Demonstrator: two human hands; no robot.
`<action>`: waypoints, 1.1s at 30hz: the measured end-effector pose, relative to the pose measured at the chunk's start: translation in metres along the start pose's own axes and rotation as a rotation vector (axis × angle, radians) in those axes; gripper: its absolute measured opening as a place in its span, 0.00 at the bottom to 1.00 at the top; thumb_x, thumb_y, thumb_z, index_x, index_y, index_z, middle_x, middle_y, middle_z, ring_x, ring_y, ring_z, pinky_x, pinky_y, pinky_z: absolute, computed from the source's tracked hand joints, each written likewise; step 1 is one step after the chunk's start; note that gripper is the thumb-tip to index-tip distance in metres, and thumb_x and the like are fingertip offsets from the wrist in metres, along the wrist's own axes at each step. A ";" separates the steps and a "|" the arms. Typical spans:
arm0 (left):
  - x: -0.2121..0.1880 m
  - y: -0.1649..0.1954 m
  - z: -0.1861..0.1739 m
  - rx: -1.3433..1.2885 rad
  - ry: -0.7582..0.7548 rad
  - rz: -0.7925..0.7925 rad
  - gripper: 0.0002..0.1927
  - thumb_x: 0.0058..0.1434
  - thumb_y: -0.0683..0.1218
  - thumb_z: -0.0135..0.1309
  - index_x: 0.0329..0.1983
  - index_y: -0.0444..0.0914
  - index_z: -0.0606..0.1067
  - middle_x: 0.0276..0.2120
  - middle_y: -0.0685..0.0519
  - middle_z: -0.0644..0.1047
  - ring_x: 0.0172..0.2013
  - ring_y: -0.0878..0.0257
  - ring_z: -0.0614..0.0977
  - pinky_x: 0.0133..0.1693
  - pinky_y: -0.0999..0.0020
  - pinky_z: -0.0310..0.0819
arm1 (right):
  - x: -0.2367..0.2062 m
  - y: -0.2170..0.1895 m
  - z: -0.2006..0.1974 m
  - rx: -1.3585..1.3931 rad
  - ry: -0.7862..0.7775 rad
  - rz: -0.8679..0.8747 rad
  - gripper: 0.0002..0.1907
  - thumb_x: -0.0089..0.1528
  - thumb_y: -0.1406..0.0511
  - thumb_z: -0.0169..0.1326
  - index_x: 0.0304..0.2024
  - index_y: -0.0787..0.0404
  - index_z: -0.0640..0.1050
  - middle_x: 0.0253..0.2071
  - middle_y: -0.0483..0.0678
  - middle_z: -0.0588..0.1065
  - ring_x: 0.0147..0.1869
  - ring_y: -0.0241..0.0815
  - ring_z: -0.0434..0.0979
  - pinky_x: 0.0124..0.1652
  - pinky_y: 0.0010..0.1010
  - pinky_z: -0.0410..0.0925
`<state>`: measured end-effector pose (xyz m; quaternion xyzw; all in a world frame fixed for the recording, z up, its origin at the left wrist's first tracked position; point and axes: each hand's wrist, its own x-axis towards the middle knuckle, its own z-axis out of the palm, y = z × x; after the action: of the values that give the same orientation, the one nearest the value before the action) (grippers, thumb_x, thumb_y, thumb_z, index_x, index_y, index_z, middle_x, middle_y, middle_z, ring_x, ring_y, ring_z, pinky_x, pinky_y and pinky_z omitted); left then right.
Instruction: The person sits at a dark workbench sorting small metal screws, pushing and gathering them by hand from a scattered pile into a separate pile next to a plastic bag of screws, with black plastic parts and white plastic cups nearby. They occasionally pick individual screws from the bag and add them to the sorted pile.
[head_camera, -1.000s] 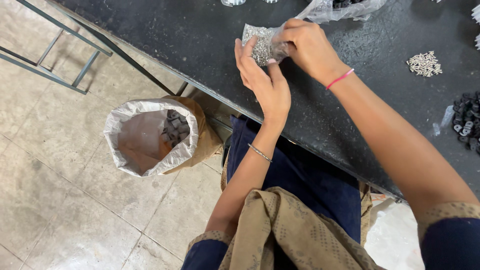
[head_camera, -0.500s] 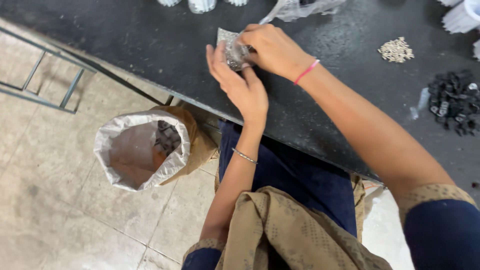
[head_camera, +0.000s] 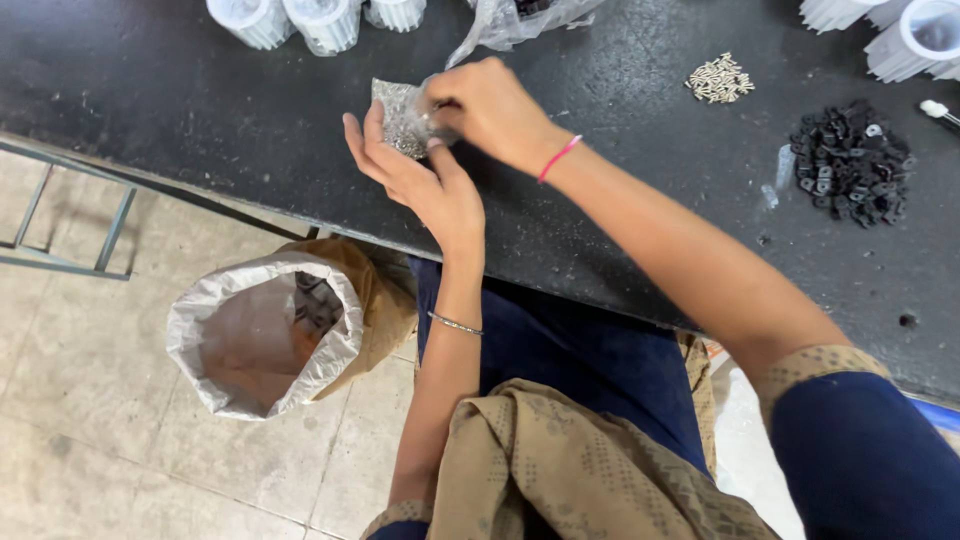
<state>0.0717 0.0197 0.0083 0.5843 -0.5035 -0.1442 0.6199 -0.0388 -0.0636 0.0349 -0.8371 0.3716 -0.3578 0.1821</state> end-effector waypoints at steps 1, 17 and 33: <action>0.000 0.000 -0.002 -0.013 0.010 0.031 0.33 0.65 0.33 0.51 0.74 0.34 0.58 0.77 0.38 0.48 0.76 0.40 0.58 0.71 0.50 0.54 | -0.001 0.002 -0.002 0.106 -0.003 0.083 0.07 0.58 0.72 0.63 0.40 0.66 0.83 0.32 0.54 0.81 0.34 0.48 0.84 0.36 0.35 0.75; -0.003 -0.012 0.018 -0.186 -0.618 0.256 0.36 0.72 0.33 0.41 0.80 0.45 0.48 0.68 0.43 0.72 0.69 0.49 0.75 0.72 0.55 0.64 | -0.087 -0.001 -0.075 -0.328 -0.080 -0.003 0.11 0.61 0.74 0.57 0.45 0.62 0.83 0.44 0.53 0.81 0.45 0.54 0.82 0.45 0.40 0.73; -0.009 -0.002 0.053 0.144 -0.791 0.382 0.42 0.69 0.34 0.44 0.81 0.46 0.41 0.71 0.53 0.71 0.66 0.53 0.77 0.72 0.50 0.58 | -0.113 0.049 -0.117 -0.236 0.068 0.196 0.06 0.67 0.72 0.63 0.47 0.64 0.83 0.45 0.54 0.80 0.47 0.52 0.81 0.46 0.37 0.72</action>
<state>0.0271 -0.0048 -0.0075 0.4224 -0.8097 -0.2040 0.3527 -0.2019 -0.0159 0.0340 -0.7996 0.4971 -0.3204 0.1039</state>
